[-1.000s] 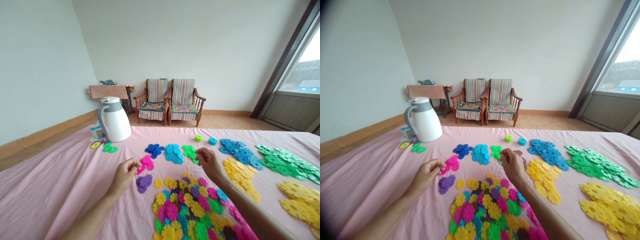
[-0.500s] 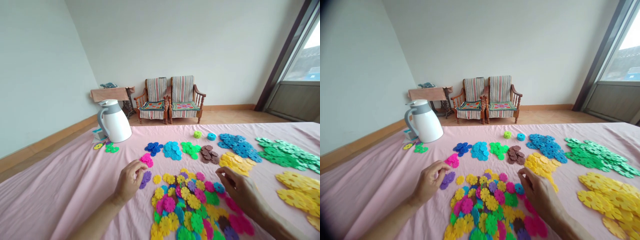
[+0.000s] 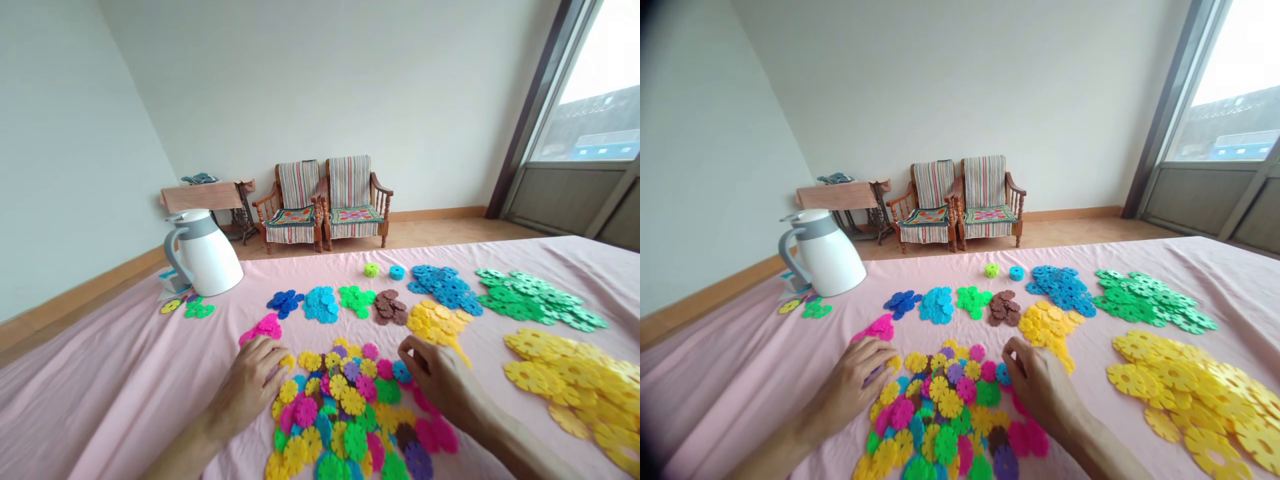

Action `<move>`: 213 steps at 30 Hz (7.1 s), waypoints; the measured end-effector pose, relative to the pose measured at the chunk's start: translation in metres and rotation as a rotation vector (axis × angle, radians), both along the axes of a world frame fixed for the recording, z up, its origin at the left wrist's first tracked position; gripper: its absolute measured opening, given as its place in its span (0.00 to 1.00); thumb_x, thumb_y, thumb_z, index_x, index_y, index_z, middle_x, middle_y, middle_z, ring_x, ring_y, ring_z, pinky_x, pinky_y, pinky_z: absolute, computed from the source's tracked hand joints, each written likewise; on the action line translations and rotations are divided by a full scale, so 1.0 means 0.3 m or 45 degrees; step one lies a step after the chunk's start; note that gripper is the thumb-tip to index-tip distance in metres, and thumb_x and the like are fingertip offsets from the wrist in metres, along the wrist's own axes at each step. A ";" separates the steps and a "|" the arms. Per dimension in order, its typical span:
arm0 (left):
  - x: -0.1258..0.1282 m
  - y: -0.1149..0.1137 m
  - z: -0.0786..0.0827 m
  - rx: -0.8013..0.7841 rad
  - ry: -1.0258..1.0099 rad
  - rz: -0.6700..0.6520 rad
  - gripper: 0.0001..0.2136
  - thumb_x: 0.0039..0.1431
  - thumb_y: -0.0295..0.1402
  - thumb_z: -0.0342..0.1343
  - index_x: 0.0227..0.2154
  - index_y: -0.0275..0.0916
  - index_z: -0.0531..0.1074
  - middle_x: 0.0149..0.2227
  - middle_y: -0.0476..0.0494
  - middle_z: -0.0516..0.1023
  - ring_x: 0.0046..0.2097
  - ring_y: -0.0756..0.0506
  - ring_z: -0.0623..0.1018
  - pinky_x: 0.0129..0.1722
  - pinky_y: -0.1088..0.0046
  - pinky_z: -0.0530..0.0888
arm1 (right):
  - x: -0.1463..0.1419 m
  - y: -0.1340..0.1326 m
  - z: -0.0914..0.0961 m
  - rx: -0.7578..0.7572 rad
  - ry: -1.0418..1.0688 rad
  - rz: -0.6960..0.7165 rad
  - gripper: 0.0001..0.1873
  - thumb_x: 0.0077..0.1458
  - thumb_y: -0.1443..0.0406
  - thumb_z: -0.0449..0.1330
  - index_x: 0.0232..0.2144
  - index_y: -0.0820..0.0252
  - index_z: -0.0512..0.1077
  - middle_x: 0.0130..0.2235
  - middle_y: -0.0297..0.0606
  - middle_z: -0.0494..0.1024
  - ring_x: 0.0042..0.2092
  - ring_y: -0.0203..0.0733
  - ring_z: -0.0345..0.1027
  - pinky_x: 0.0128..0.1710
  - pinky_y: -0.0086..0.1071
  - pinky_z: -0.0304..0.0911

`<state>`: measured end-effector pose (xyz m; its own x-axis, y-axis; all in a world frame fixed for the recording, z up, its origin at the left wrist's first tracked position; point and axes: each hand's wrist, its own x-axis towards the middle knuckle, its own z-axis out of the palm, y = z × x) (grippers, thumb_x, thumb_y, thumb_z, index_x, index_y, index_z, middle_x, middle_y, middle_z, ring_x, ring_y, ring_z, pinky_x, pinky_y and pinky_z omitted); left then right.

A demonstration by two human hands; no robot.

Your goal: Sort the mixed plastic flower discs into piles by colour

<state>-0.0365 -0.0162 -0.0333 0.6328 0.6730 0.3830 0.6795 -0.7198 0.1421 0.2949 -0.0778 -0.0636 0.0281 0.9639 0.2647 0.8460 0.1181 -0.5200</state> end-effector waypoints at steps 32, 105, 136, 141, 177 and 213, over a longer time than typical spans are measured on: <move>0.038 -0.015 -0.036 -0.320 -0.404 -0.066 0.11 0.61 0.28 0.48 0.44 0.41 0.70 0.41 0.43 0.78 0.39 0.48 0.78 0.40 0.74 0.75 | -0.106 -0.038 0.058 -0.157 0.680 0.426 0.10 0.54 0.67 0.53 0.37 0.59 0.72 0.32 0.35 0.76 0.34 0.38 0.69 0.33 0.30 0.65; 0.146 -0.011 0.022 -0.402 -0.163 0.012 0.13 0.57 0.23 0.51 0.42 0.43 0.73 0.41 0.47 0.74 0.45 0.47 0.73 0.47 0.70 0.70 | -0.055 0.011 -0.033 0.139 0.036 0.017 0.16 0.54 0.69 0.49 0.44 0.56 0.70 0.39 0.39 0.71 0.36 0.39 0.68 0.35 0.31 0.63; 0.370 -0.134 0.060 -0.652 -0.617 -0.067 0.03 0.54 0.30 0.57 0.28 0.38 0.75 0.28 0.48 0.75 0.30 0.50 0.73 0.31 0.76 0.69 | -0.163 -0.061 0.058 -0.003 0.788 0.402 0.13 0.55 0.65 0.54 0.44 0.56 0.65 0.30 0.33 0.74 0.33 0.37 0.70 0.34 0.30 0.66; 0.242 -0.021 0.097 -0.531 -0.617 0.144 0.05 0.54 0.30 0.54 0.25 0.37 0.71 0.25 0.49 0.74 0.27 0.50 0.71 0.26 0.77 0.67 | -0.113 -0.049 0.070 0.092 0.554 0.240 0.11 0.59 0.60 0.50 0.42 0.57 0.65 0.28 0.32 0.73 0.30 0.37 0.69 0.30 0.30 0.65; 0.230 0.021 0.003 -0.181 -0.175 -0.061 0.08 0.60 0.29 0.51 0.35 0.39 0.76 0.32 0.44 0.75 0.39 0.46 0.73 0.40 0.70 0.71 | 0.017 0.007 -0.103 -0.079 0.006 0.054 0.10 0.56 0.61 0.49 0.25 0.56 0.63 0.19 0.28 0.68 0.22 0.36 0.62 0.24 0.28 0.50; 0.387 0.093 0.068 -0.305 0.073 -0.222 0.03 0.54 0.27 0.56 0.32 0.38 0.72 0.35 0.45 0.72 0.42 0.45 0.71 0.44 0.71 0.68 | 0.002 -0.003 -0.057 -0.088 -0.014 0.062 0.12 0.58 0.61 0.47 0.26 0.57 0.64 0.19 0.30 0.68 0.22 0.35 0.60 0.23 0.27 0.46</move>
<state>0.0796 0.0118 -0.0129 0.7626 0.6193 0.1869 0.5606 -0.7768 0.2869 0.2956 -0.0786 -0.0807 -0.0219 0.9801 0.1973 0.8456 0.1234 -0.5193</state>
